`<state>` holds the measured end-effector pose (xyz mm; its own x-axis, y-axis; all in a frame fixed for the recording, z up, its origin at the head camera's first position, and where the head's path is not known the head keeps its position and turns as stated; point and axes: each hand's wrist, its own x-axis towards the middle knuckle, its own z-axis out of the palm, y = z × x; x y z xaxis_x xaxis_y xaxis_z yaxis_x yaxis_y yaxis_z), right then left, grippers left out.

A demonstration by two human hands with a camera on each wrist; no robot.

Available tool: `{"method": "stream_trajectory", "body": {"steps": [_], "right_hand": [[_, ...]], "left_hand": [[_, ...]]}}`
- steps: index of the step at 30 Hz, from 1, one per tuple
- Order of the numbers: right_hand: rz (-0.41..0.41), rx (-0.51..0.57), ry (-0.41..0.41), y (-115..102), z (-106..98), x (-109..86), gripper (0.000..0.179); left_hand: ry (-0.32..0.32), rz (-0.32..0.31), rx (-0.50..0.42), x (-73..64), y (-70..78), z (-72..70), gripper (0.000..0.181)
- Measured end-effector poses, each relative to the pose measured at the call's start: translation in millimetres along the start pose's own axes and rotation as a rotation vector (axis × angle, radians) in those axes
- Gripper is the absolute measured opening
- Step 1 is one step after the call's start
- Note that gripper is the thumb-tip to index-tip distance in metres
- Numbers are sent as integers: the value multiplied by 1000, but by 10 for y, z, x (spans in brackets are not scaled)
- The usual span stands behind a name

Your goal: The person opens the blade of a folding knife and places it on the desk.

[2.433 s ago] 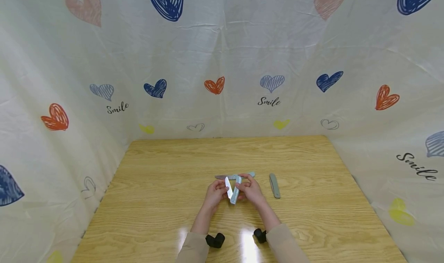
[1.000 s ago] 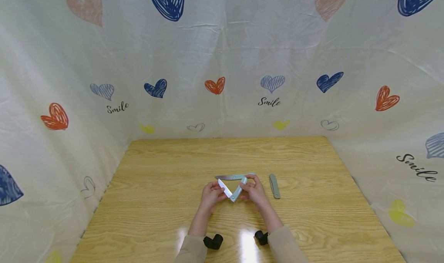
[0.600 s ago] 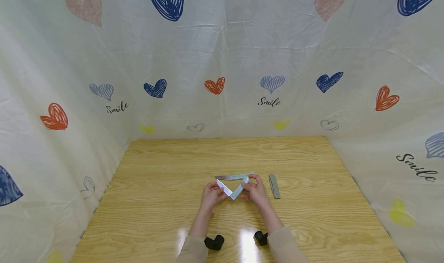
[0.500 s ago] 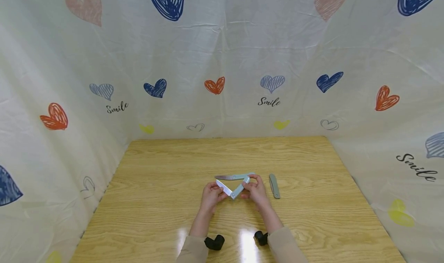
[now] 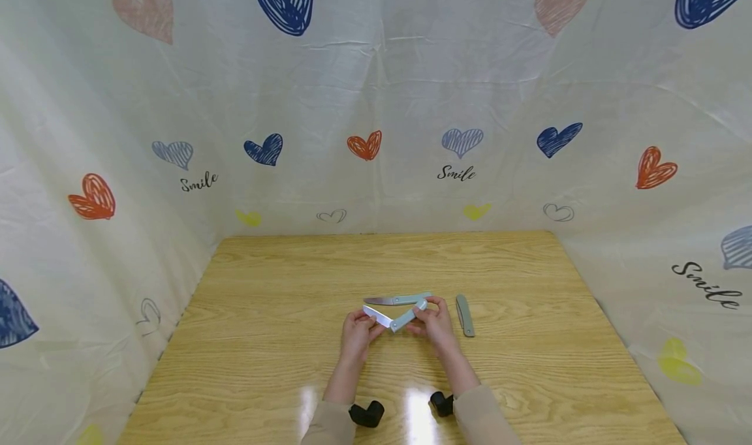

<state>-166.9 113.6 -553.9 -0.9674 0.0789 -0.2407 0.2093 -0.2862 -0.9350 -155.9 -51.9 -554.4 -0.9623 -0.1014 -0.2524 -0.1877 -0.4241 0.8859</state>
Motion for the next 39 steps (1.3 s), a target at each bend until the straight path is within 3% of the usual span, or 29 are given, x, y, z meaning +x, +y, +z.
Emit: {"method": "stream_trajectory", "body": {"steps": [19,39], "right_hand": [[21,119,17,28,11,-32,41],[4,258,123,121,90,-70,44]], "left_hand": [[119,47,-101,-29,-68,78,28],[241,90,-200,-62,-141,191,24]]}}
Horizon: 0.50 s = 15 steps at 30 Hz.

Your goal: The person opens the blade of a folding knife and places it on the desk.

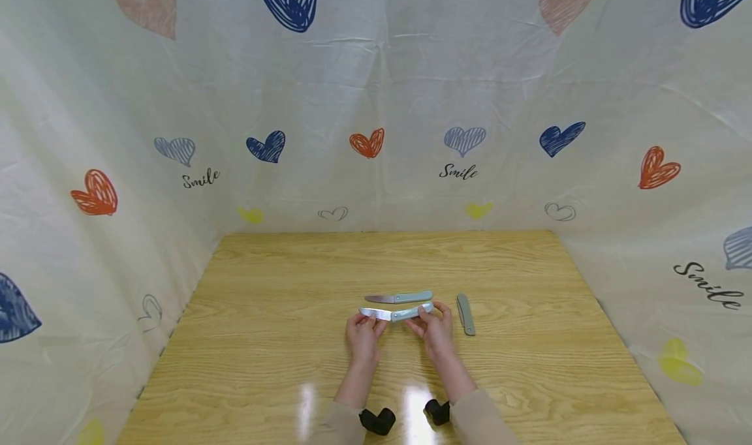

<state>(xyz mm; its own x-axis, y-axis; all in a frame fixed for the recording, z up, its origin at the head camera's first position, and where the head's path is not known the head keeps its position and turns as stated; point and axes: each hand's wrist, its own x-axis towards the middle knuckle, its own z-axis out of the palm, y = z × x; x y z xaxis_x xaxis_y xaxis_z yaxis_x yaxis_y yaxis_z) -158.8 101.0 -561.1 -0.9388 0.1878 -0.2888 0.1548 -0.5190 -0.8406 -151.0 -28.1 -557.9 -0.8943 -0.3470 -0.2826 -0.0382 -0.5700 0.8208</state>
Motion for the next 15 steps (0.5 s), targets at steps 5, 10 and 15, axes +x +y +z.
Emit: {"method": "stream_trajectory", "body": {"steps": [5,10,15], "right_hand": [[13,45,25,4,22,-23,40],[6,95,51,3,49,-48,33],[-10,140,66,15,62,-57,32]], "left_hand": [[8,16,-33,-7,-20,15,21],[30,14,-62,-15,-30,33,20],[46,22,-81,-16,-46,50,17]]}}
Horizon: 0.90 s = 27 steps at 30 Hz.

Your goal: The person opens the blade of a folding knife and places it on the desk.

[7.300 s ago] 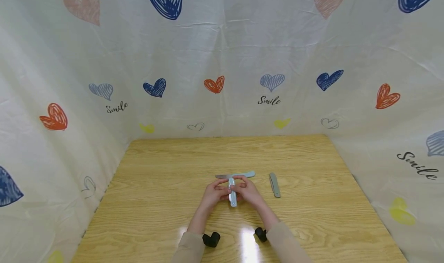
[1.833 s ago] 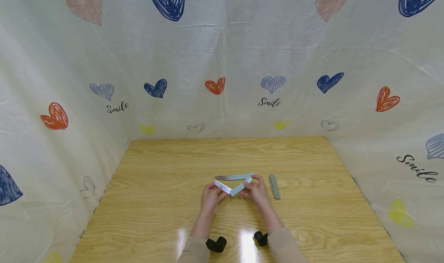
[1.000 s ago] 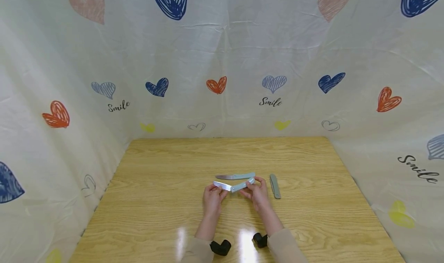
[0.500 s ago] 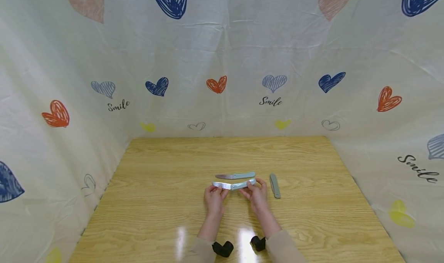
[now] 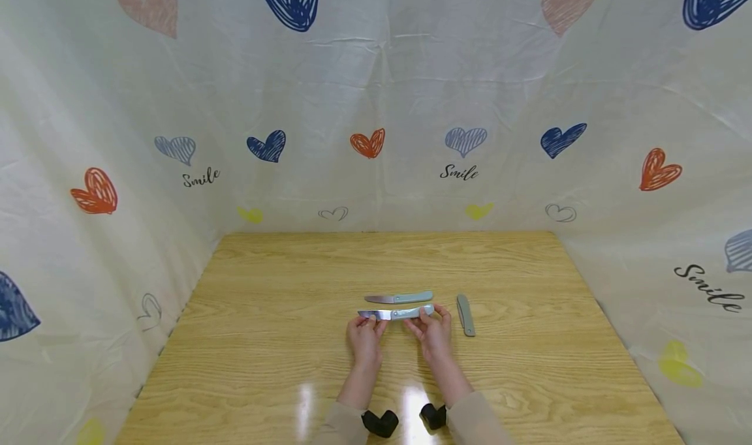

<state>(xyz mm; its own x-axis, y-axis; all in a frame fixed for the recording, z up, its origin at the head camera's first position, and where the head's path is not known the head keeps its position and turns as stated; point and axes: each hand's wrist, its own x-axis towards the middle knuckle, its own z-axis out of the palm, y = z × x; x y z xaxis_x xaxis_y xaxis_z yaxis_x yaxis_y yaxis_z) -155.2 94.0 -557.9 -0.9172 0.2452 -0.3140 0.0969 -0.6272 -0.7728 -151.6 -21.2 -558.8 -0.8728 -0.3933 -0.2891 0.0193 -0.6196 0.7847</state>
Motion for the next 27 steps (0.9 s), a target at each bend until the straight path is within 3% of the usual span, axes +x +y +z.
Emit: {"method": "stream_trajectory", "body": {"steps": [17,27], "right_hand": [[-34,30,33,30,13,-28,37],[-89,30,53,28,25,-18,35]], "left_hand": [[18,14,-36,-27,-8,43,17],[36,83,-40,-59,-41,41,43]]}}
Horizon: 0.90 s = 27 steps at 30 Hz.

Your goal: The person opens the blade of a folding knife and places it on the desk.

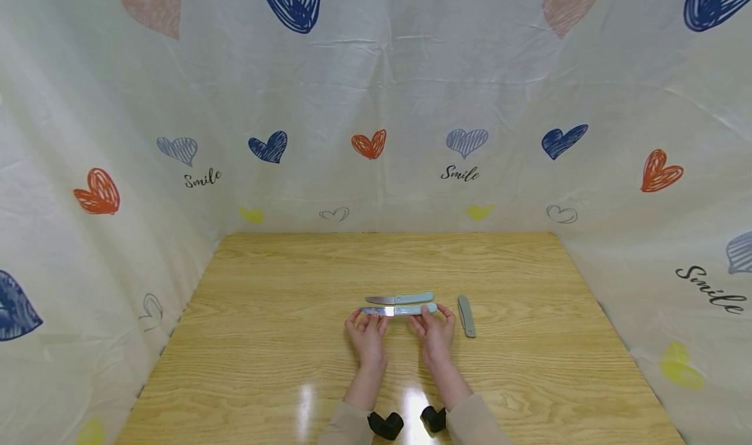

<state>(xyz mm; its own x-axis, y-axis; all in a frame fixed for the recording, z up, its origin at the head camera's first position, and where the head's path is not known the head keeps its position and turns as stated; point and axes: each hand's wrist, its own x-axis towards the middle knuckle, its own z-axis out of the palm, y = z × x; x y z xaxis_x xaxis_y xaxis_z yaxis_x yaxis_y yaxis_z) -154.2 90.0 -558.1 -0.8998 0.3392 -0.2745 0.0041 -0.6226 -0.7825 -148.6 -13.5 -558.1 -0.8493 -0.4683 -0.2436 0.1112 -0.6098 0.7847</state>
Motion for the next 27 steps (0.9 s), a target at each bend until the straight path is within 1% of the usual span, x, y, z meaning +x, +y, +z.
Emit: {"method": "stream_trajectory", "body": {"steps": [4,9,11,12,14,15,16,18,19,21,22,24,27], "right_hand": [[4,-12,15,2,2,-5,34],[17,-9,21,6,-13,12,38],[17,-17,17,4,-24,14,40],[12,-22,9,3,-33,12,41],[-6,-31,-23,1,-58,5,41],[-19,-32,-46,0,-72,1,42],[-32,-30,-73,-1,-89,-3,43],[-65,-19,-144,-3,-131,-7,45],[-73,-34,-170,-8,-148,-9,47],[-65,-87,-195,-22,-179,-5,53],[-55,-132,-201,-33,-192,-1,55],[-20,-251,-189,-62,-207,10,62],[17,-400,-200,-114,-230,37,67]], "left_hand": [[3,6,-5,-11,4,-2,45],[0,11,-7,2,-12,-9,48],[-9,27,-12,2,-19,-13,47],[-18,45,-17,-5,-19,-15,46],[-36,80,-42,-11,-24,-28,45],[-54,113,-72,-20,-24,-36,45],[-65,128,-84,-23,-24,-41,45],[-86,146,-93,-26,-14,-51,46],[-87,138,-86,-20,-10,-58,47],[-84,117,-45,-6,3,-69,48],[-76,87,3,5,11,-76,50],[-71,58,53,21,28,-96,52],[-83,21,116,34,64,-128,55]]}}
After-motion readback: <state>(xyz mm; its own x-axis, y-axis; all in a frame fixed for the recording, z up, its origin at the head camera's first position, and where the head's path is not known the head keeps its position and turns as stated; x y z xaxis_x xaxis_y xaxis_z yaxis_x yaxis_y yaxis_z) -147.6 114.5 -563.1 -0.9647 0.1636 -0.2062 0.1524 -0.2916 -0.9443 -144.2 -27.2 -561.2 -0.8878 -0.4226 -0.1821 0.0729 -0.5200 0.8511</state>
